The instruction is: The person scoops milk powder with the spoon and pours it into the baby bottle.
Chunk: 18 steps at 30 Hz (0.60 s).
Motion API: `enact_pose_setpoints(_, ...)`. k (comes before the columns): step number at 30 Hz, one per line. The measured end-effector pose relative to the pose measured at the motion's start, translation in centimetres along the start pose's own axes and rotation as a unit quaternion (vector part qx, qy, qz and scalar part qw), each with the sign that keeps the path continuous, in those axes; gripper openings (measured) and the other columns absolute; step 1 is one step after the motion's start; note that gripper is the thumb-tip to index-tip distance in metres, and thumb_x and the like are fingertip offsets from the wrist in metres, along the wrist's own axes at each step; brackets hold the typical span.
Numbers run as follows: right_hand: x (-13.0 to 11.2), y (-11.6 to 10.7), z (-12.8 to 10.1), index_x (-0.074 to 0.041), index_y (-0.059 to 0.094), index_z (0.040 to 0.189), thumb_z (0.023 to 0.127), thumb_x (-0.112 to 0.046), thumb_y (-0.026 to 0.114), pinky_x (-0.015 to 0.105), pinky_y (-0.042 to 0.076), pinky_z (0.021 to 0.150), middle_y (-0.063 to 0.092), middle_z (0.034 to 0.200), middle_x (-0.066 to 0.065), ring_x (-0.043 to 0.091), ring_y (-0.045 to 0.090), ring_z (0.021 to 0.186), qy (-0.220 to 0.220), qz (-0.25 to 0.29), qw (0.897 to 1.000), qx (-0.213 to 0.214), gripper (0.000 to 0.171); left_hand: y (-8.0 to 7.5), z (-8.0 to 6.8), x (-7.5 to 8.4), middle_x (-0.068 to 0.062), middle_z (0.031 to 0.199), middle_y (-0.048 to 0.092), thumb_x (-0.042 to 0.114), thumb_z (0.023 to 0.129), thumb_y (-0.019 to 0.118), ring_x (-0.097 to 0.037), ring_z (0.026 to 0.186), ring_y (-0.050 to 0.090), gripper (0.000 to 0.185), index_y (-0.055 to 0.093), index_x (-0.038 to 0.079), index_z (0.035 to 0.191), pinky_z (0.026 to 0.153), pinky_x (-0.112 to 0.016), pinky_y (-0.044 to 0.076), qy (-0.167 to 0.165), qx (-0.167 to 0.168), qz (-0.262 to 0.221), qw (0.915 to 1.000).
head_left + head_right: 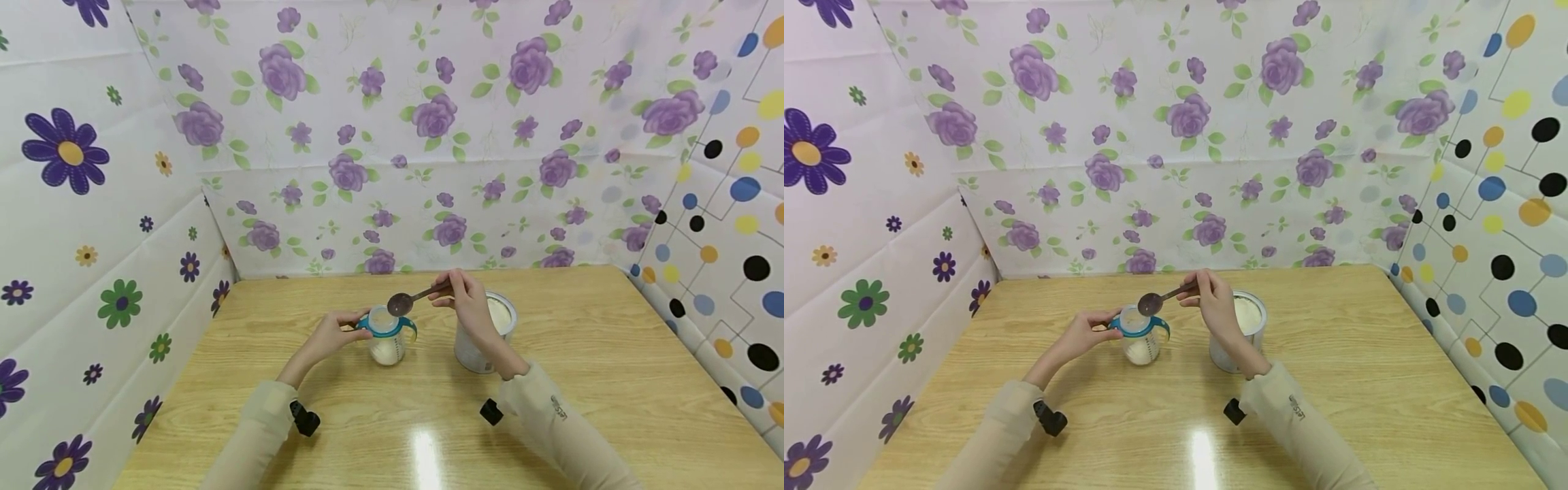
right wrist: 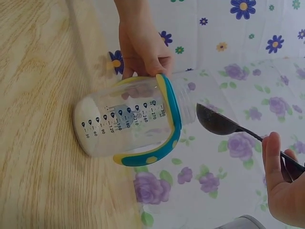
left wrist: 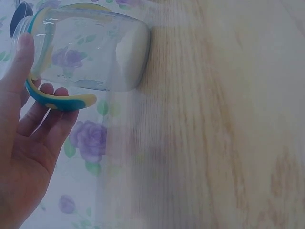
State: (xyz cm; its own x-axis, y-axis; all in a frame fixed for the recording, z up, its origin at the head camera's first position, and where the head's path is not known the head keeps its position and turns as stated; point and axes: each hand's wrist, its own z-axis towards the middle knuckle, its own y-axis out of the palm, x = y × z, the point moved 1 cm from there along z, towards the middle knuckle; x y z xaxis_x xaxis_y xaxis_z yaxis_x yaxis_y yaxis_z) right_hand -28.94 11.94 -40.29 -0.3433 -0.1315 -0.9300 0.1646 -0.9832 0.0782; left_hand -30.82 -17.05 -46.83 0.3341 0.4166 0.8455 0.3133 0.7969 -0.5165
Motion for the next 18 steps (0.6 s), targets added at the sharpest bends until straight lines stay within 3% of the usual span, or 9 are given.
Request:
enact_pose_setpoints(4, -0.04, -0.07, -0.07, 0.017, 0.051, 0.108, 0.106, -0.032, 0.034, 0.024, 0.058, 0.070, 0.056, 0.108, 0.031, 0.009, 0.067, 0.077, 0.001, 0.004, 1.000, 0.003, 0.052, -0.01, -0.02, 0.11, -0.008, 0.133, 0.062, 0.034, 0.083, 0.074, -0.018, 0.095, 0.061, 0.058, 0.057, 0.016, 0.136, 0.070, -0.025, 0.053, 0.000, 0.000, 0.000, 1.0000)
enact_pose_setpoints(11, -0.18, -0.23, -0.22, 0.016, 0.052, 0.107, 0.107, -0.030, 0.033, 0.024, 0.058, 0.069, 0.058, 0.104, 0.025, 0.008, 0.067, 0.075, 0.007, 0.001, 1.000, 0.007, 0.050, -0.08, -0.03, 0.15, -0.008, 0.133, 0.061, 0.033, 0.084, 0.074, -0.018, 0.093, 0.061, 0.058, 0.057, 0.015, 0.136, 0.068, -0.024, 0.052, 0.005, -0.004, 0.000, 1.0000)
enact_pose_setpoints(18, -0.16, -0.47, -0.23, 0.018, 0.051, 0.107, 0.107, -0.028, 0.033, 0.024, 0.058, 0.069, 0.058, 0.103, 0.026, 0.009, 0.067, 0.074, 0.005, 0.000, 1.000, 0.008, 0.050, -0.06, 0.02, 0.14, -0.008, 0.136, 0.059, 0.032, 0.084, 0.073, -0.019, 0.090, 0.061, 0.057, 0.058, 0.015, 0.136, 0.066, -0.024, 0.051, 0.007, -0.004, -0.003, 1.0000)
